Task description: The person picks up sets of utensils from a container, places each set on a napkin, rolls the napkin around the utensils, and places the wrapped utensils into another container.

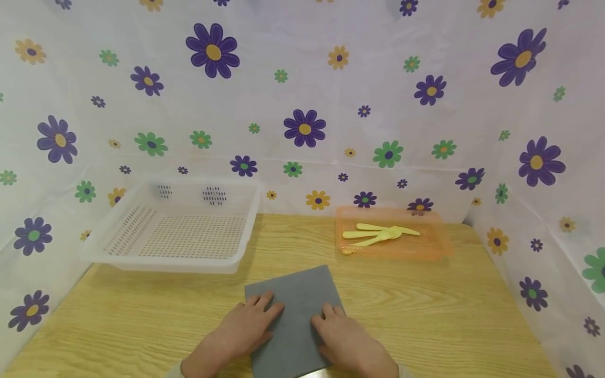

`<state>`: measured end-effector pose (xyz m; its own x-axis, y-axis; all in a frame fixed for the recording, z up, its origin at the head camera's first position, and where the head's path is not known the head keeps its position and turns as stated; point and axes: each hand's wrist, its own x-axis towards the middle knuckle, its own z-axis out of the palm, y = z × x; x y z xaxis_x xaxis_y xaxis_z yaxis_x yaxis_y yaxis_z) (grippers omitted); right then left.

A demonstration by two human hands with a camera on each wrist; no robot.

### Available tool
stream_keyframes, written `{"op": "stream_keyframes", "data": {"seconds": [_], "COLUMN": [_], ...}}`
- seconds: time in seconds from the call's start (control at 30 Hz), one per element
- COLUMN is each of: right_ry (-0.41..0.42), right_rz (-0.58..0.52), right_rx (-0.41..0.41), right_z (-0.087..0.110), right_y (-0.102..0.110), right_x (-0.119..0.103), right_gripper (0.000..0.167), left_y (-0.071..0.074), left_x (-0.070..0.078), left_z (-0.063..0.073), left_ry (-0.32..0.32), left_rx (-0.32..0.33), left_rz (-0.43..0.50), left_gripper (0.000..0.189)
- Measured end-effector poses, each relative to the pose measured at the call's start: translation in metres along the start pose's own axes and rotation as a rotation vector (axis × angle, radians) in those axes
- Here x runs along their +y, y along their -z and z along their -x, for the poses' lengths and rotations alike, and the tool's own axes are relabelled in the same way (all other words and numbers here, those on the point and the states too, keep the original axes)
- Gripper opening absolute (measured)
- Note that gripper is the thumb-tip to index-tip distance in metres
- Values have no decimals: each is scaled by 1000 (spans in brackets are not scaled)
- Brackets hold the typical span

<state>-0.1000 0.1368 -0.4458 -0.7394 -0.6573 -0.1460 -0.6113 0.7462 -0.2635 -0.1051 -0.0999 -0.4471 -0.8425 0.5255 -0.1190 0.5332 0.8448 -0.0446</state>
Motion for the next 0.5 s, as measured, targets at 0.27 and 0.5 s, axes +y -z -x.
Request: {"op": "stream_keyframes", "data": {"seconds": [0.27, 0.5], "right_ry": [-14, -11], "right_rz": [-30, -36], "right_rx": [-11, -4], "right_z": [0, 1], "right_y": [0, 0], "right_x": [-1, -1], "right_gripper": [38, 39], "left_y": [0, -1], "left_x": [0, -1], "left_z": [0, 0], "left_ry": [-5, -11], "left_rx": [-10, -9], "left_rz": [-4, -4], "left_gripper": [51, 51]}}
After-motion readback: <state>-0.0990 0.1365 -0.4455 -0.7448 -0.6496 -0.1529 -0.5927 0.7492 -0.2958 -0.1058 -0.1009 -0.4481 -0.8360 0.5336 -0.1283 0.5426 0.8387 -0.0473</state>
